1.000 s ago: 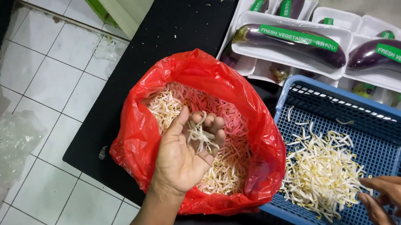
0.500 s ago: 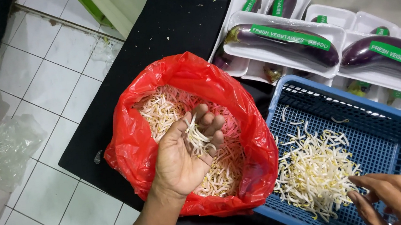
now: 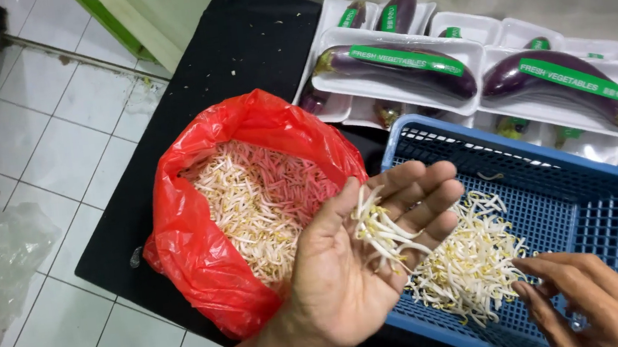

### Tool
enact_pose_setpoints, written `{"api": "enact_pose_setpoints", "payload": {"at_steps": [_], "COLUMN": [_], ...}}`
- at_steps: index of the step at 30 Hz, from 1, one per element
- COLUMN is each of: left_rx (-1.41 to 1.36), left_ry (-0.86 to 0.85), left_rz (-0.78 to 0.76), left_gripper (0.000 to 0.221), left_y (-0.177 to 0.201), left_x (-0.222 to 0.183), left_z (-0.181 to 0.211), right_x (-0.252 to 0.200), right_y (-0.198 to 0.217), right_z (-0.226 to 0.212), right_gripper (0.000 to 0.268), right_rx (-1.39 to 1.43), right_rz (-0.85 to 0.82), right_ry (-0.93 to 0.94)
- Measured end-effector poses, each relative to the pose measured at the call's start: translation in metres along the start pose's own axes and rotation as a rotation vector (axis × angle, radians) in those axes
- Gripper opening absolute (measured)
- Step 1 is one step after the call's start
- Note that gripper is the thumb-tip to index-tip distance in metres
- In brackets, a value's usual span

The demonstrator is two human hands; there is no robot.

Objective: Manually removing the root ends from bean sprouts and sorting them into a basket.

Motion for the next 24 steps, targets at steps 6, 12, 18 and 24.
{"api": "enact_pose_setpoints", "payload": {"at_steps": [6,12,18,24], "left_rx": [0.043,0.113,0.148,0.175], "left_ry": [0.216,0.252,0.258,0.243], "left_rz": [0.029,0.029,0.085,0.183], "left_gripper": [0.047,0.049,0.043,0.041], "left_y": [-0.016,-0.026,-0.018,-0.01], "left_x": [0.038,0.065,0.074,0.079], "left_z": [-0.074,-0.116,-0.128,-0.129], "right_x": [-0.008,-0.012,-0.003,0.003], "right_y": [0.053,0.067,0.07,0.056], "right_z": [0.003,-0.008,-0.001,0.006], "right_gripper": [0.02,0.016,0.029,0.024], "right_rx": [0.106,0.219,0.205,0.083], "right_rz": [0.242,0.564,0.522,0.472], "right_ry": [-0.161,-0.163,-0.042,0.033]}}
Point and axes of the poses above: each hand's wrist, its own x-axis towards the middle knuckle, its own y-axis out of the back of the hand, z = x × y, the point moved 1 cm from there along x, towards the middle knuckle, and after that the axes turned 5 degrees about z, right-handed, at the moved point
